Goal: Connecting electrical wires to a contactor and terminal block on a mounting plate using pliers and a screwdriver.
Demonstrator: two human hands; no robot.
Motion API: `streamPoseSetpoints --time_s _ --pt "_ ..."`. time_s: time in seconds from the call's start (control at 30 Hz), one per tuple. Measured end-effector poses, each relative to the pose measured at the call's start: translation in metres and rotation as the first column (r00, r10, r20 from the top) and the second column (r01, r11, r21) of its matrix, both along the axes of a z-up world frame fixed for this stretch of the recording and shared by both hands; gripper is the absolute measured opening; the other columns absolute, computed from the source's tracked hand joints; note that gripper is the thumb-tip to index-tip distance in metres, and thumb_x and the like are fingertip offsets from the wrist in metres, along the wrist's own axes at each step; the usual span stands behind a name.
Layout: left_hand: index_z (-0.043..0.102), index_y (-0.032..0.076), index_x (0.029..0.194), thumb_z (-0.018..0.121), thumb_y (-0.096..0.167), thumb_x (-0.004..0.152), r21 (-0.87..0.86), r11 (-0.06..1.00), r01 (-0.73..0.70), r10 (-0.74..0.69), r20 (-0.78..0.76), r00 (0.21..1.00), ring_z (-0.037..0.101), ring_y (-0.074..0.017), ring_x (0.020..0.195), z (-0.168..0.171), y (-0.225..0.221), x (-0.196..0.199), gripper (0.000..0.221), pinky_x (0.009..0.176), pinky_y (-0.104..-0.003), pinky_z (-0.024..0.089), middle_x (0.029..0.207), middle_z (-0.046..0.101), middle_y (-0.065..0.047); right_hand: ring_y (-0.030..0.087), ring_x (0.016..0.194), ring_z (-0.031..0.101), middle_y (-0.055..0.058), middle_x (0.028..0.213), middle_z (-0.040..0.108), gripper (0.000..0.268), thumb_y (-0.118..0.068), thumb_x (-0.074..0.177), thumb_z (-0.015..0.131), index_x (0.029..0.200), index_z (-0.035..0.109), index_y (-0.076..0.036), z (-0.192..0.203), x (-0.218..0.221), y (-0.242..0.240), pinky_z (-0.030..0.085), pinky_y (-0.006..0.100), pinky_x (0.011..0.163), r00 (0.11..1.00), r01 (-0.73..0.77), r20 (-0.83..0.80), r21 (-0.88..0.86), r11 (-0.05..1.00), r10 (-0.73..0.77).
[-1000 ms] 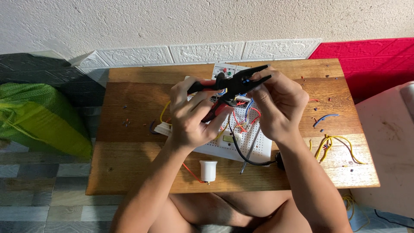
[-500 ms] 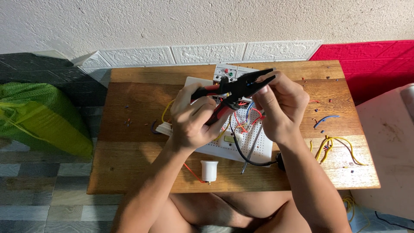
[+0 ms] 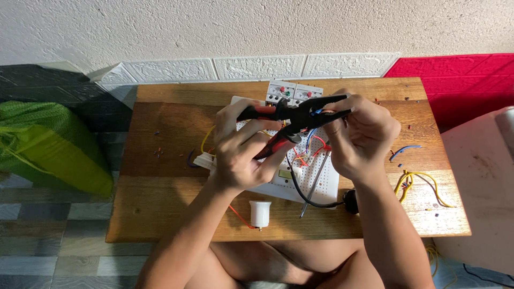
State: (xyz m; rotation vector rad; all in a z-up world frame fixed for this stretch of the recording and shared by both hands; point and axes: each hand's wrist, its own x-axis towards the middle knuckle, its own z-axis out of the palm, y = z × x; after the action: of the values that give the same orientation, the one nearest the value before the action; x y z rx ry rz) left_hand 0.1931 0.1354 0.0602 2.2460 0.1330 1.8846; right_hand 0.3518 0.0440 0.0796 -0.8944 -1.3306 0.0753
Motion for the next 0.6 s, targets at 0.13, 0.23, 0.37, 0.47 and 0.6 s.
streamPoseSetpoints --time_s 0.13,0.23,0.37,0.47,0.6 --pt "0.058 0.012 0.063 0.078 0.026 0.088 0.002 1.0 0.015 -0.015 -0.015 1.0 0.066 -0.0327 0.098 0.0 0.001 -0.001 0.035 0.091 -0.046 0.048 0.084 0.074 0.001 0.016 0.057 0.041 0.012 0.06 0.056 0.007 0.013 0.095 0.071 0.088 0.069 0.011 -0.002 0.003 0.0 0.037 0.027 0.056 0.998 0.034 0.046 0.038 0.999 -0.036" --pt "0.058 0.012 0.063 0.077 0.026 0.089 -0.009 1.0 0.024 -0.024 -0.029 0.999 0.065 -0.0325 0.099 0.0 0.0 -0.002 0.035 0.092 -0.046 0.047 0.085 0.075 0.001 0.014 0.061 0.041 0.009 0.065 0.056 0.011 0.014 0.095 0.074 0.087 0.071 0.007 -0.004 0.006 0.0 0.038 0.025 0.058 0.993 0.088 0.07 0.037 0.995 -0.091" --pt "0.058 0.012 0.063 0.078 0.025 0.088 -0.019 0.999 0.029 -0.029 -0.032 0.999 0.065 -0.0323 0.099 -0.001 0.001 -0.001 0.035 0.093 -0.046 0.046 0.085 0.074 0.0 0.014 0.062 0.042 0.009 0.065 0.057 0.011 0.014 0.094 0.074 0.087 0.071 0.006 -0.01 0.01 0.0 0.038 0.026 0.058 0.995 0.07 0.065 0.023 0.997 -0.071" --pt "0.058 0.011 0.063 0.08 0.024 0.086 -0.004 1.0 0.018 -0.018 -0.051 0.999 0.065 -0.0324 0.099 0.0 0.002 -0.004 0.034 0.093 -0.046 0.046 0.085 0.074 0.0 0.013 0.061 0.042 0.009 0.064 0.056 0.011 0.016 0.094 0.07 0.088 0.07 0.007 -0.01 0.012 0.0 0.037 0.026 0.058 0.999 0.024 0.047 0.003 1.0 -0.024" --pt "0.06 0.012 0.064 0.081 0.023 0.085 0.014 1.0 0.003 -0.002 -0.071 0.998 0.065 -0.0322 0.1 0.002 0.003 -0.007 0.032 0.092 -0.047 0.046 0.087 0.075 0.001 0.013 0.06 0.042 0.01 0.064 0.054 0.013 0.016 0.096 0.067 0.087 0.068 0.007 -0.006 0.01 -0.002 0.036 0.026 0.056 0.999 0.001 0.052 -0.021 1.0 0.0"
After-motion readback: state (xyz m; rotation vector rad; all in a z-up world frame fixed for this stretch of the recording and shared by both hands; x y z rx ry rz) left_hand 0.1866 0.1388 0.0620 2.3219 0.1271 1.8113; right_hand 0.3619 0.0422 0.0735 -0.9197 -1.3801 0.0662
